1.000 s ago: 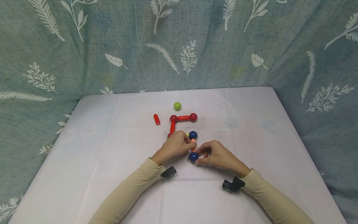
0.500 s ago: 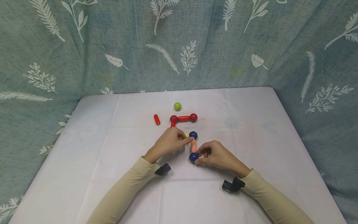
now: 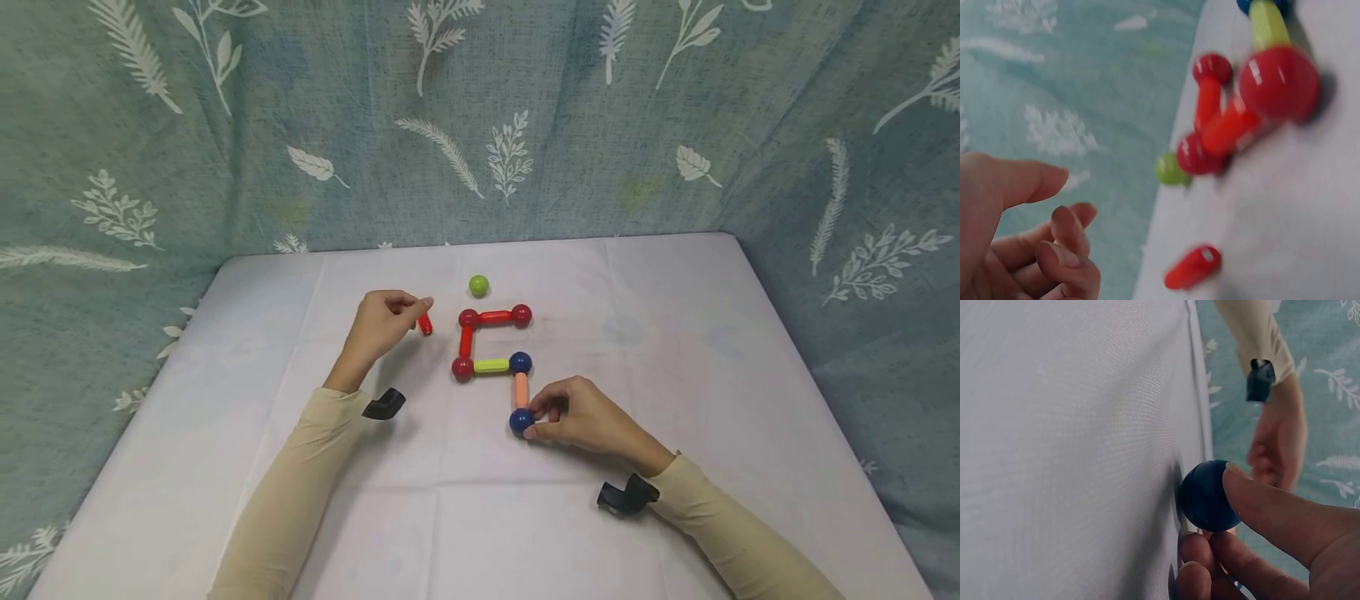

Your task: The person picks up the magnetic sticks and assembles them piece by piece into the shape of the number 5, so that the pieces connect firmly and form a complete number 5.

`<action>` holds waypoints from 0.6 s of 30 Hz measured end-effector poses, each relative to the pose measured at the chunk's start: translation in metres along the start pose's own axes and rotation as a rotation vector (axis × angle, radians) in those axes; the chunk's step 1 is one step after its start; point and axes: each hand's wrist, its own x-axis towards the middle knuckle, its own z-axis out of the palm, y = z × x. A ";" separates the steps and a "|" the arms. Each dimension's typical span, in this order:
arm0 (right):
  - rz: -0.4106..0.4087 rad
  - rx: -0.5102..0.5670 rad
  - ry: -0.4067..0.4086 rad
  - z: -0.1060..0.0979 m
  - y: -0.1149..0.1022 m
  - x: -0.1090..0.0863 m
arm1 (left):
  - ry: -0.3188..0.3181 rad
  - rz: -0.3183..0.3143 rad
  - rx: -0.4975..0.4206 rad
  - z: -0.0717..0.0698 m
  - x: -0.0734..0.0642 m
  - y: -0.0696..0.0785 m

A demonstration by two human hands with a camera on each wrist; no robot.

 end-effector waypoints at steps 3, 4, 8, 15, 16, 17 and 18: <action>-0.008 0.004 0.005 0.000 0.001 -0.001 | 0.051 -0.051 -0.012 0.002 0.007 -0.014; -0.013 0.007 0.005 0.000 0.002 -0.001 | 0.062 -0.065 -0.014 0.003 0.009 -0.018; -0.024 0.004 0.000 -0.001 0.001 0.000 | 0.096 -0.108 -0.002 0.008 0.014 -0.033; -0.013 0.013 -0.003 -0.001 -0.001 0.000 | 0.090 -0.174 0.010 0.016 0.017 -0.048; -0.010 0.013 -0.003 -0.001 -0.002 0.000 | 0.092 -0.179 0.012 0.017 0.017 -0.049; -0.007 0.011 -0.003 -0.001 -0.002 -0.001 | 0.097 -0.183 0.013 0.018 0.018 -0.050; -0.005 0.011 -0.003 -0.001 -0.002 -0.001 | 0.102 -0.184 0.020 0.019 0.018 -0.051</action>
